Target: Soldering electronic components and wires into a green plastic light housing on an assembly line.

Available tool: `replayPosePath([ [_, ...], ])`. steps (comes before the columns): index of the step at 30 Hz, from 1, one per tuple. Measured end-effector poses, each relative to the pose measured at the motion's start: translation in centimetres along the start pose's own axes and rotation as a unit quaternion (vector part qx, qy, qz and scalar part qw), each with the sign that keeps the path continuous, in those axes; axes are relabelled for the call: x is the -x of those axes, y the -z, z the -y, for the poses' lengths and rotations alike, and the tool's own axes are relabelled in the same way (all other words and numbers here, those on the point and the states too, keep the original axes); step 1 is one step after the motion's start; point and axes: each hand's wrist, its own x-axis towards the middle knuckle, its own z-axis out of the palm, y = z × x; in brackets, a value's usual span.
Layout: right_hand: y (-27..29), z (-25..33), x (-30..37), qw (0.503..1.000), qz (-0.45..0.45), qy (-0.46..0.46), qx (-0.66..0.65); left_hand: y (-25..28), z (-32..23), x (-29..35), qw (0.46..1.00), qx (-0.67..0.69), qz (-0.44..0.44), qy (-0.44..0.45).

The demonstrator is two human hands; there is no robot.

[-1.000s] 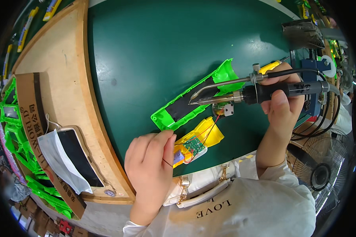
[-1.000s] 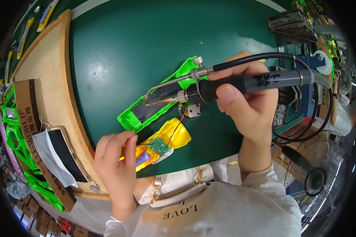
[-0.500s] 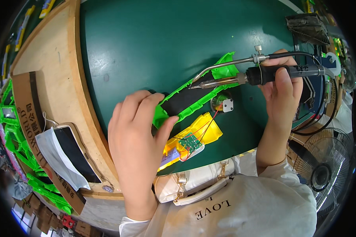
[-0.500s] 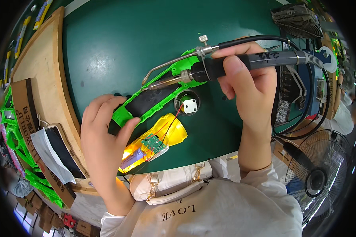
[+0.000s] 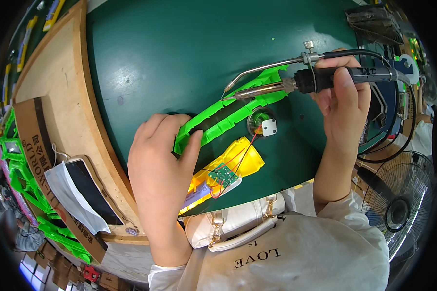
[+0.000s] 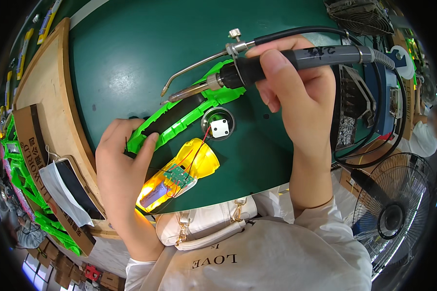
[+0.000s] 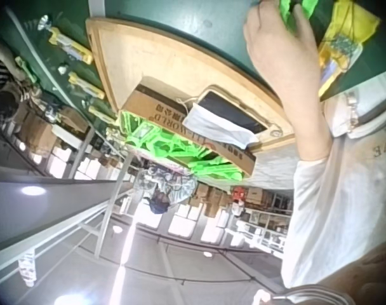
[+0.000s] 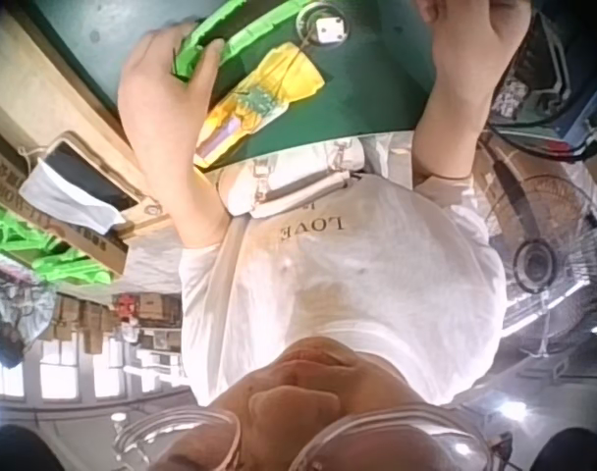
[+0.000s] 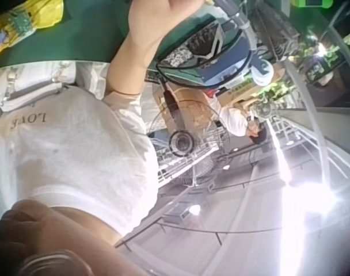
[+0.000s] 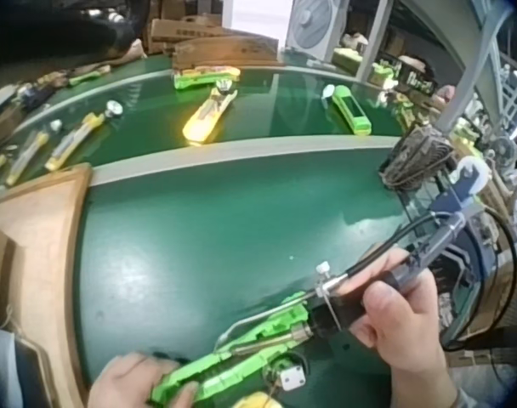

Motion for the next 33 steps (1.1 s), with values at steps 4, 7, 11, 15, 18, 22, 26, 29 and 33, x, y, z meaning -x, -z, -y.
replayPosePath([
  [4,0.2,0.0,0.1,1.0,0.003,-0.005,-0.002,-0.3,0.3,0.2,0.999,0.016,-0.019,-0.031],
  [7,0.5,-0.1,0.1,1.0,0.004,0.004,0.001,-0.1,0.8,0.5,0.999,-0.002,0.02,-0.041],
  [11,0.7,-0.4,0.0,1.0,-0.013,0.0,-0.024,-0.5,1.4,1.9,0.994,0.028,-0.101,-0.003],
  [15,0.5,0.2,0.0,0.998,-0.028,0.021,-0.057,0.2,0.7,4.7,0.971,0.151,-0.177,0.053],
  [18,0.7,-0.2,-0.1,0.998,-0.011,0.023,-0.064,0.6,1.7,6.1,0.962,0.21,-0.166,0.045],
  [22,0.9,-0.4,0.0,0.997,0.026,0.027,-0.073,0.2,2.3,6.6,0.911,0.399,-0.092,0.039],
  [26,-0.1,-0.3,0.2,0.999,-0.036,0.024,-0.033,-0.4,1.3,6.0,0.819,0.561,-0.11,0.043],
  [29,0.2,-0.5,0.3,0.999,-0.034,0.015,-0.038,-0.7,1.7,6.1,0.806,0.577,-0.116,0.054],
  [33,0.8,-0.5,0.4,0.997,0.037,0.007,-0.069,-1.0,1.6,5.7,0.836,0.527,-0.144,0.052],
])
